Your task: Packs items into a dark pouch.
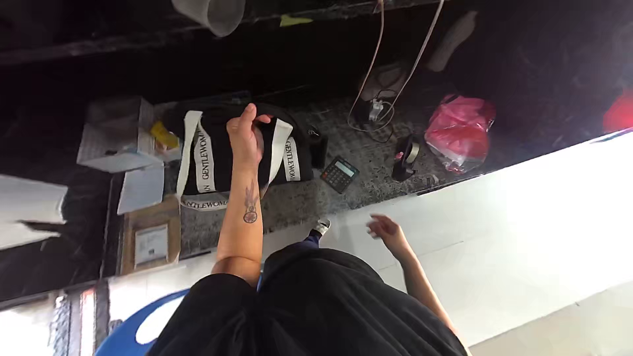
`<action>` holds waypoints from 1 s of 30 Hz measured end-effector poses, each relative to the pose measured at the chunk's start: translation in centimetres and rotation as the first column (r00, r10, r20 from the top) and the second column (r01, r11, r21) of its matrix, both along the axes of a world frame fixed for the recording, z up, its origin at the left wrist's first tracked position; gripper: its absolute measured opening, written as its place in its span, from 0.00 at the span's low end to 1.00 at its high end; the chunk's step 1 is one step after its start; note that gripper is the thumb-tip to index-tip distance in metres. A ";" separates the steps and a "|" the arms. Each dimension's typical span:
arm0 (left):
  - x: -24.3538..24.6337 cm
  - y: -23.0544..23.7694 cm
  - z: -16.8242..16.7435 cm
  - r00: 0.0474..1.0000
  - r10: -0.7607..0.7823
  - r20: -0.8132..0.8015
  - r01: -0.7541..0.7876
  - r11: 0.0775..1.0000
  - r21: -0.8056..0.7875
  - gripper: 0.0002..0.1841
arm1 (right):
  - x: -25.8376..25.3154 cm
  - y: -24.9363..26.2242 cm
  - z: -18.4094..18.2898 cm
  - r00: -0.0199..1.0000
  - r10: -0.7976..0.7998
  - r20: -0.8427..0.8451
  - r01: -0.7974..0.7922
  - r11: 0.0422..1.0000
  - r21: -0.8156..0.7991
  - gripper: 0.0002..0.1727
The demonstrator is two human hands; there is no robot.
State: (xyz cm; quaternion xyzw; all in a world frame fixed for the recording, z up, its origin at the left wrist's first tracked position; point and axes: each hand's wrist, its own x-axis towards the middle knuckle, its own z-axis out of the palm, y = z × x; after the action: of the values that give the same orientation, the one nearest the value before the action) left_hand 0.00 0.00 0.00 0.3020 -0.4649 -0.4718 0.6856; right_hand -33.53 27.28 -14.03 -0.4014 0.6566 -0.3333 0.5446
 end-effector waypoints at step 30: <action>-2.9 8.4 -13.8 0.476 -0.346 0.809 0.240 0.936 0.259 0.16 | 15.5 -14.2 2.8 0.956 -0.118 -0.267 0.054 0.971 -0.235 0.22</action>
State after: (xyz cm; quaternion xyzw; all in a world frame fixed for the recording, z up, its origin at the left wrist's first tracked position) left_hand -2.87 8.37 -13.75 0.4447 -0.7551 -0.4014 0.2664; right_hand -18.02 13.11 -11.25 -0.4743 0.7017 -0.3691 0.3826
